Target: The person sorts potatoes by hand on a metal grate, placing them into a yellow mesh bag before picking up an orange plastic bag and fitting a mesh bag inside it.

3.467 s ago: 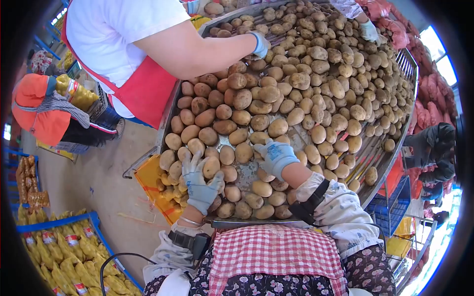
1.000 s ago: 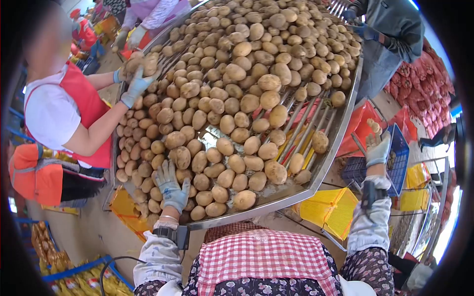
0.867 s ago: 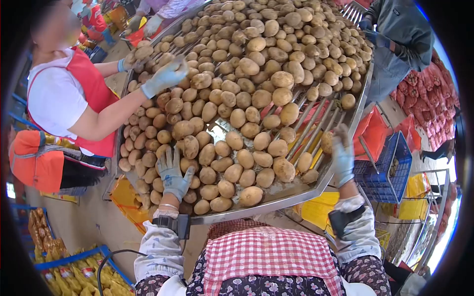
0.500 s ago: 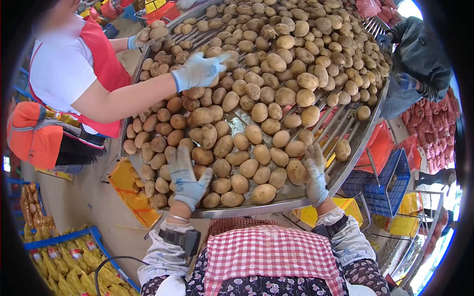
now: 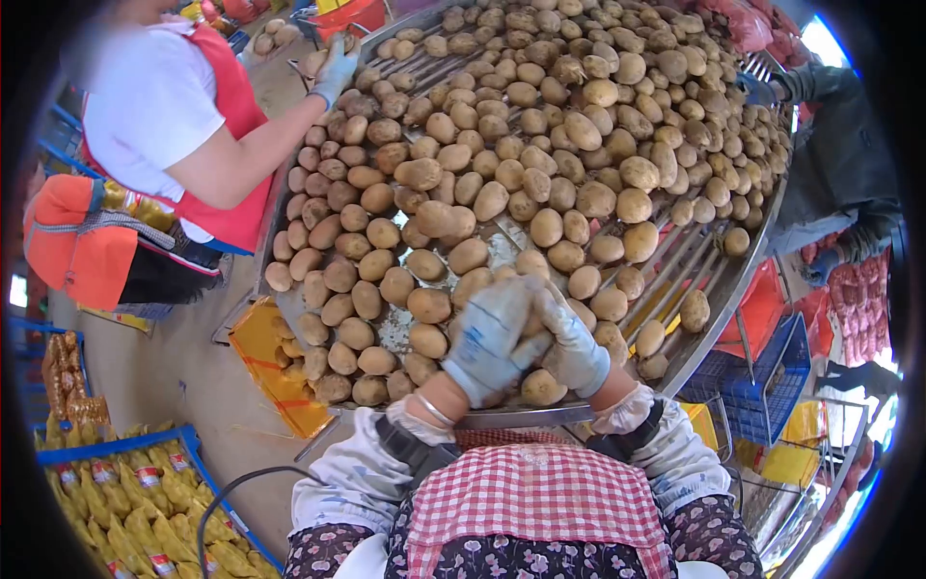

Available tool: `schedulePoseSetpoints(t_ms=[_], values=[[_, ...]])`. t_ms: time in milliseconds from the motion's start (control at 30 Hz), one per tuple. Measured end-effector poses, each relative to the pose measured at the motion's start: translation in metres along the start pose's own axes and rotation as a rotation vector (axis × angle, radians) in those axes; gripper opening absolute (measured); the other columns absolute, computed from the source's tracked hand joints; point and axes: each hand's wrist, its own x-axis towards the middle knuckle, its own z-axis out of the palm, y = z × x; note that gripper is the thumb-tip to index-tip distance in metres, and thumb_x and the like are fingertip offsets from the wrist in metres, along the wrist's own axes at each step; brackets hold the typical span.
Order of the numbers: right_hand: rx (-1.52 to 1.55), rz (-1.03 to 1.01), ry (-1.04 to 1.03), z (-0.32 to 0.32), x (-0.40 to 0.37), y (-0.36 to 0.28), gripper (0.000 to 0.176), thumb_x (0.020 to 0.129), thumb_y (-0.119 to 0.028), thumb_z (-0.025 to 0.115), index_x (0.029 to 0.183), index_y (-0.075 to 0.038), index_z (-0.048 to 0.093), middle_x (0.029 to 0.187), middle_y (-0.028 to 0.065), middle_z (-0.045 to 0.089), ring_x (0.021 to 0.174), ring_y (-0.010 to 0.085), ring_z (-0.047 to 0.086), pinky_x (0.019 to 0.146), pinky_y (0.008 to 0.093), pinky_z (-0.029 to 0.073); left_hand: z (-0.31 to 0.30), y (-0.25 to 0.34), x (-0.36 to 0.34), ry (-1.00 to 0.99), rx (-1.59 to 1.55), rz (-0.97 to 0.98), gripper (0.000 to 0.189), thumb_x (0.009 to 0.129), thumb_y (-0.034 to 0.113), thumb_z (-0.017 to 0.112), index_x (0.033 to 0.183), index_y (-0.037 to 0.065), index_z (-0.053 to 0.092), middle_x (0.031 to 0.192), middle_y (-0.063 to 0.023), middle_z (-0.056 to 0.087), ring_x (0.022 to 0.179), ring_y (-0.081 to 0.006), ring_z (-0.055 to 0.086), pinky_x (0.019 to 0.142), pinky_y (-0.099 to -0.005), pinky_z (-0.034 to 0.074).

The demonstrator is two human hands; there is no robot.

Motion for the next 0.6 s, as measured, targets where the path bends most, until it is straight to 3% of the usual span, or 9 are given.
schedulePoseSetpoints(t_ms=[100,233,333,400,433,500,533,567,600], values=[[0.024,0.103,-0.043,0.006,0.007,0.007,0.061,0.096,-0.045,0.043,0.141,-0.005,0.031,0.128,0.0097,0.05,0.117,0.0179,0.05,0.098,0.0319,0.042,0.006,0.003,-0.009,0.022,-0.003,-0.162,0.054,0.087,0.028,0.057,0.129,-0.002,0.043,0.125,-0.0218,0.05,0.114,-0.0358,0.048,0.102,-0.0451,0.034],[0.071,0.3,-0.051,-0.01,0.008,0.026,0.054,0.098,-0.046,0.034,0.134,-0.007,0.04,0.124,0.0087,0.053,0.113,0.0178,0.053,0.097,0.0318,0.044,0.011,-0.004,-0.02,0.161,-0.108,-0.181,0.046,0.089,0.029,0.054,0.124,-0.001,0.046,0.124,-0.0191,0.051,0.115,-0.0354,0.046,0.101,-0.0444,0.034],[0.074,0.396,-0.073,-0.006,0.006,0.028,0.052,0.097,-0.05,0.036,0.127,-0.009,0.047,0.117,0.0088,0.058,0.105,0.0189,0.059,0.089,0.033,0.05,0.004,-0.007,-0.025,0.111,-0.531,-0.294,0.03,0.097,0.021,0.044,0.116,0.0,0.052,0.112,-0.0161,0.057,0.106,-0.0264,0.054,0.093,-0.0369,0.042],[-0.042,0.428,-0.087,0.0,0.004,0.029,0.056,0.095,-0.053,0.038,0.126,-0.008,0.047,0.114,0.009,0.06,0.099,0.0183,0.061,0.081,0.0312,0.052,0.006,-0.013,-0.03,0.2,-0.521,-0.297,0.029,0.099,0.021,0.041,0.111,-0.001,0.056,0.106,-0.0128,0.061,0.097,-0.0205,0.058,0.087,-0.0309,0.046],[0.0,0.414,-0.087,0.018,0.005,0.027,0.06,0.094,-0.056,0.038,0.126,-0.006,0.048,0.105,0.0088,0.063,0.087,0.0179,0.064,0.07,0.0288,0.053,0.008,-0.025,-0.034,0.184,-0.768,-0.507,0.03,0.099,0.023,0.041,0.109,-0.001,0.058,0.102,-0.0107,0.062,0.093,-0.0184,0.059,0.084,-0.0292,0.047],[-0.008,0.506,-0.143,0.016,0.002,0.029,0.06,0.095,-0.054,0.036,0.127,-0.005,0.047,0.099,0.0073,0.062,0.078,0.0167,0.062,0.066,0.0265,0.052,-0.006,-0.026,-0.033,0.211,-1.13,-0.795,0.034,0.099,0.027,0.044,0.107,0.0,0.061,0.093,-0.0057,0.064,0.082,-0.0131,0.061,0.076,-0.0257,0.049],[-0.011,0.596,-0.195,0.014,-0.001,0.028,0.06,0.096,-0.052,0.035,0.128,-0.003,0.047,0.093,0.0059,0.06,0.069,0.0155,0.06,0.063,0.0243,0.052,-0.018,-0.025,-0.035,0.304,-0.874,-0.813,0.034,0.099,0.028,0.044,0.108,0.0,0.061,0.092,-0.0059,0.064,0.08,-0.0131,0.061,0.076,-0.0259,0.049],[0.141,0.506,-0.217,0.035,0.0,0.021,0.062,0.095,-0.055,0.035,0.124,-0.002,0.051,0.084,0.0068,0.06,0.065,0.0178,0.06,0.064,0.0264,0.053,-0.028,-0.027,-0.04,0.384,-0.616,-0.82,0.034,0.099,0.028,0.045,0.11,0.001,0.06,0.091,-0.0061,0.065,0.079,-0.0131,0.061,0.075,-0.0261,0.05],[0.142,0.499,-0.201,0.03,0.001,0.018,0.062,0.095,-0.055,0.035,0.124,-0.002,0.051,0.084,0.0068,0.06,0.065,0.0178,0.06,0.064,0.0264,0.053,-0.02,-0.045,-0.06,0.492,-0.51,-0.771,0.034,0.099,0.026,0.044,0.12,0.002,0.056,0.102,-0.0098,0.064,0.088,-0.0156,0.062,0.078,-0.0272,0.05]])
